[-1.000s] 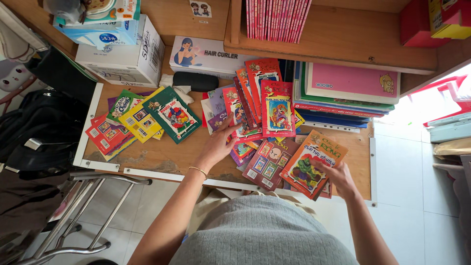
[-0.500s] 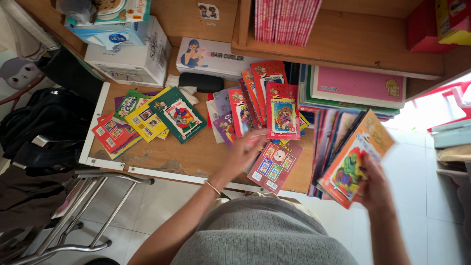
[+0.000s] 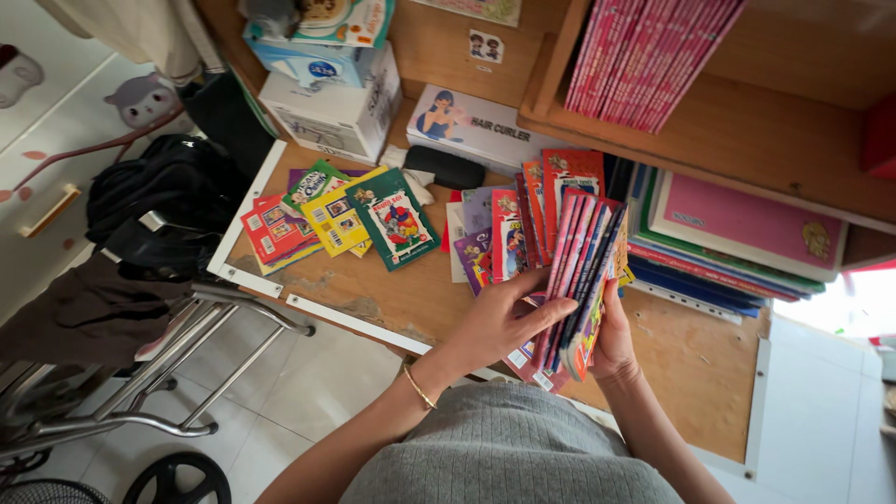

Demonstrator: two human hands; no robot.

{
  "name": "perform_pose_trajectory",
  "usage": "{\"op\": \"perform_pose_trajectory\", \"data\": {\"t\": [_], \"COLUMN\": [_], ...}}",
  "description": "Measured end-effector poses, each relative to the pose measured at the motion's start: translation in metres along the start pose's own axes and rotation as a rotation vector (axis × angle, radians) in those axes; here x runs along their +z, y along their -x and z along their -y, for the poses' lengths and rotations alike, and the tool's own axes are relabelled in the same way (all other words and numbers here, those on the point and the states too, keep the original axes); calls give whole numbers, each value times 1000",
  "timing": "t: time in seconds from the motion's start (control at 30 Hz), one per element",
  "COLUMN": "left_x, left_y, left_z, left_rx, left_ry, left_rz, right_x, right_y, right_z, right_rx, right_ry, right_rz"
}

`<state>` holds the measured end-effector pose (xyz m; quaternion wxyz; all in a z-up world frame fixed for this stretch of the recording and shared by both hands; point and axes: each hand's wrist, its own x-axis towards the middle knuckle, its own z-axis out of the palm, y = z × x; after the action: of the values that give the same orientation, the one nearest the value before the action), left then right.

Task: The person sorts through a large pile of books and comics on a desk, picking them up one by one, looking at their covers, and placing them into different stacks or onto a shelf.

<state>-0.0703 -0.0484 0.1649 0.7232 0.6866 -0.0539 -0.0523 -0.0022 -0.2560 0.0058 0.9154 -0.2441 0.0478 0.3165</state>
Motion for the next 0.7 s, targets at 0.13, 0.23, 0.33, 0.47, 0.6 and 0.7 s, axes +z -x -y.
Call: {"op": "perform_pose_trajectory", "data": {"t": [0.13,0.23,0.33,0.47,0.6,0.7], "left_x": [-10,-15,-20,-48,-91,-110], "left_y": [1,0,-2,2,15,18], "left_z": [11,22,37,61,71,70], "left_rx": [164,10,105,-46,-172,-84], "left_ry": [-145,-275,-434,-453,-588,-520], "left_rz": [-77,-178,-309,-367,-605,-713], "right_x": [6,10,18,25,23,24], "right_y": [-8,-12,-13,-18,-29,-56], "right_z": [-1,-1,1,6,16,34], "right_rx": [32,50,132,125,1,26], "right_ry": [-11,37,59,293,470,549], "right_rz": [84,38,56,-175,-311,-462]}}
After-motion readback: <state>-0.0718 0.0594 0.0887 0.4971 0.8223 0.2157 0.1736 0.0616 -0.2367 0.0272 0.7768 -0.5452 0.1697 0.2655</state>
